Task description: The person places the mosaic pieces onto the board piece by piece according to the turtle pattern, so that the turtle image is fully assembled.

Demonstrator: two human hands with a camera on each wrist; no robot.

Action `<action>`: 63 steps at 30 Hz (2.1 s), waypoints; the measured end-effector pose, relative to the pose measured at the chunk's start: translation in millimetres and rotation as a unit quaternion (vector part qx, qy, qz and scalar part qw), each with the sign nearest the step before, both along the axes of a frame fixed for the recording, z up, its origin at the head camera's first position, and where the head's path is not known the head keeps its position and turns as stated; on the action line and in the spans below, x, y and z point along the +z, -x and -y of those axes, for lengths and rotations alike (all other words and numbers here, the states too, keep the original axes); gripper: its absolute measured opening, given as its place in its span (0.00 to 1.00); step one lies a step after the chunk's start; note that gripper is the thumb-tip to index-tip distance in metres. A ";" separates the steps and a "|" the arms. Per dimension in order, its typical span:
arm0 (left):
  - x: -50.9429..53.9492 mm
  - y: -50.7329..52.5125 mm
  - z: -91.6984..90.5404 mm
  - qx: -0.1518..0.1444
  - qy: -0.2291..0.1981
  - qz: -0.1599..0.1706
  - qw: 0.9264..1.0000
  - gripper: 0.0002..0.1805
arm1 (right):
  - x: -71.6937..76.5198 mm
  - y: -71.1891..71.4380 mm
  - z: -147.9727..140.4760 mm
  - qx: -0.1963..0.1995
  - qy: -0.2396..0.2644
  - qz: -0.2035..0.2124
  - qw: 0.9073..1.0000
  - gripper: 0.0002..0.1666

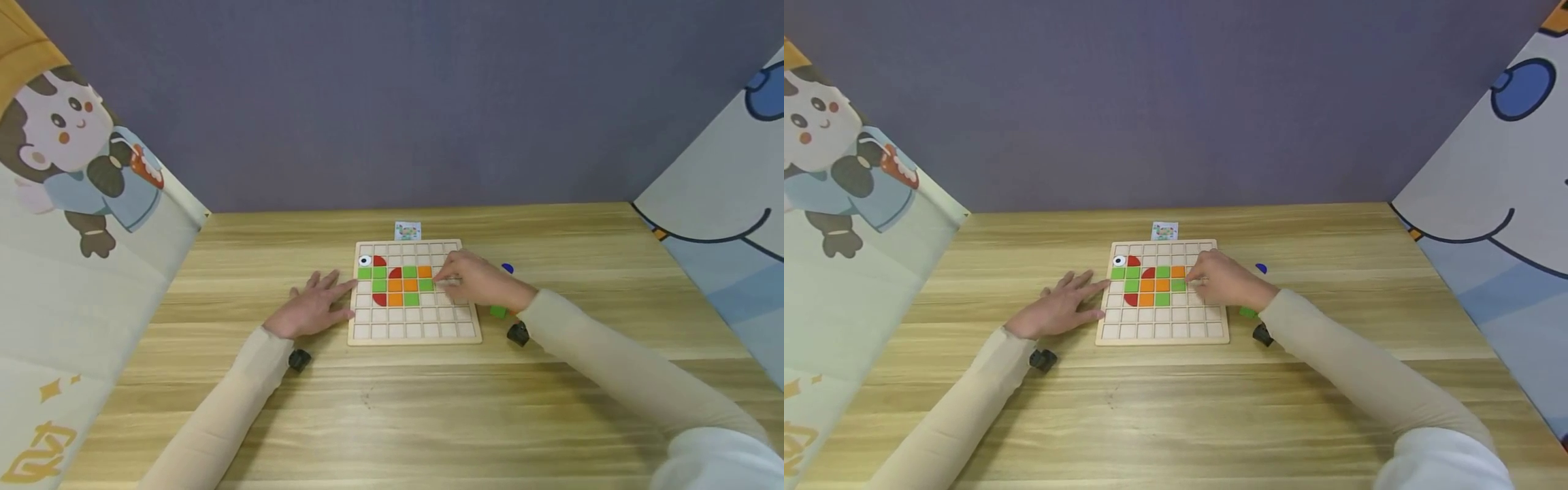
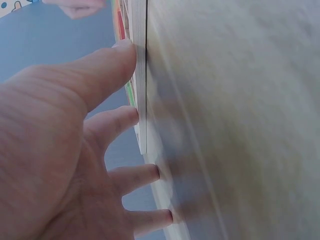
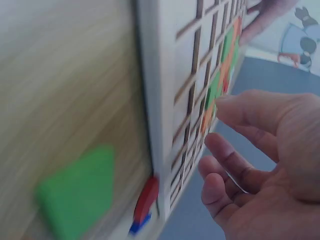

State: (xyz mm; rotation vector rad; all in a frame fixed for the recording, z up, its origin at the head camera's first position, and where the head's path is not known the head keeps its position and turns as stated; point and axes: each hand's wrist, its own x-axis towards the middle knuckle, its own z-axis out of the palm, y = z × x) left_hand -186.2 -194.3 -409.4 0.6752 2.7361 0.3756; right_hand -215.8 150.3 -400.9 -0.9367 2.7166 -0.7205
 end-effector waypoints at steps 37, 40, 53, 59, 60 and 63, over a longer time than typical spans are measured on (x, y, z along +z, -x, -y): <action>1.0 -1.5 -0.4 0.002 0.007 0.007 1.000 0.36 | -13.2 -52.3 -105.1 -0.144 -0.039 0.014 0.989 0.20; 0.1 -1.1 0.0 0.004 0.007 0.009 1.000 0.36 | -15.4 -49.6 -100.2 -0.168 -0.035 0.013 0.985 0.17; 1.8 -1.8 2.6 0.007 0.002 0.006 1.000 0.36 | -9.9 -34.8 -50.7 -0.057 0.044 -0.046 0.996 0.10; 0.3 -0.8 0.9 0.005 -0.001 0.006 1.000 0.36 | -5.2 -23.3 -5.2 0.015 0.047 -0.027 0.998 0.07; 0.3 -0.7 0.5 0.004 -0.002 0.006 1.000 0.36 | -5.2 -21.5 0.6 0.019 0.044 -0.025 0.999 0.07; 0.2 -0.6 -0.6 0.004 -0.001 0.007 1.000 0.36 | -7.2 -16.6 13.3 0.019 0.031 -0.015 0.999 0.06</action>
